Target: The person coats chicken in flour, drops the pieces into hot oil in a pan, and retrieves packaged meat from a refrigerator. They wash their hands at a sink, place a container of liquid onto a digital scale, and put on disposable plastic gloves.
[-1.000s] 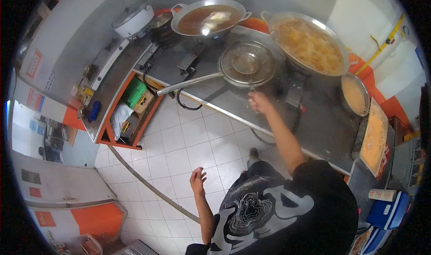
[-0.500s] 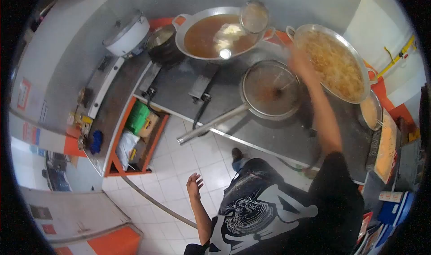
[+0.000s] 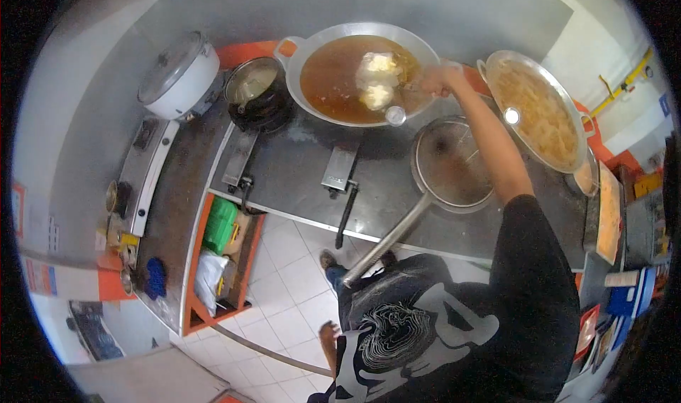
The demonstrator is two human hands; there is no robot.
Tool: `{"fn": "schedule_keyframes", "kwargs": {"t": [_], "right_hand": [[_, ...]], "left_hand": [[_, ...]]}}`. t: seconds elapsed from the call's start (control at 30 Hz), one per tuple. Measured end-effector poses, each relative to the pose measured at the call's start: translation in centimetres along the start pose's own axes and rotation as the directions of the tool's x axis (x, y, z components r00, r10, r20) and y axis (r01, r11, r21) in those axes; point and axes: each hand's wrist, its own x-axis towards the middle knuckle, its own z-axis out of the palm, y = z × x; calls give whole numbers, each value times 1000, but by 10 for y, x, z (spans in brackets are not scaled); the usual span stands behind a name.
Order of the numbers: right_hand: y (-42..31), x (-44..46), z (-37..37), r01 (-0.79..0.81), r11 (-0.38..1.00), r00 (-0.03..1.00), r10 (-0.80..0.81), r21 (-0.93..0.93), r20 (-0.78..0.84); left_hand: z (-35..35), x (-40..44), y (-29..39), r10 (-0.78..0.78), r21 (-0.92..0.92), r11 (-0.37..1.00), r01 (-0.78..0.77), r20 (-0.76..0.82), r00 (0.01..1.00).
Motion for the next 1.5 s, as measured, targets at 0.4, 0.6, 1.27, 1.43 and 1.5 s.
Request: {"fn": "schedule_keyframes", "kwargs": {"t": [0.4,0.6,1.27,1.43,1.5], "right_hand": [[-73,71,45,-134,986,935,158,99,-317],[-138,12,48,-237,971,840,215,19,-499],[-184,-80,79,-322,940,834,228,-109,-503],[-183,-83,60,-313,945,812,215,-94,-543],[-172,-85,59,-286,957,785,201,-54,-586]], "left_hand": [[-96,116,216,135,463,875,-140,43,990],[-116,159,341,154,341,929,-147,6,988],[-31,178,308,-63,612,779,-136,292,954],[89,146,380,-3,724,504,-471,547,837],[136,108,405,15,618,625,-477,601,799]]}}
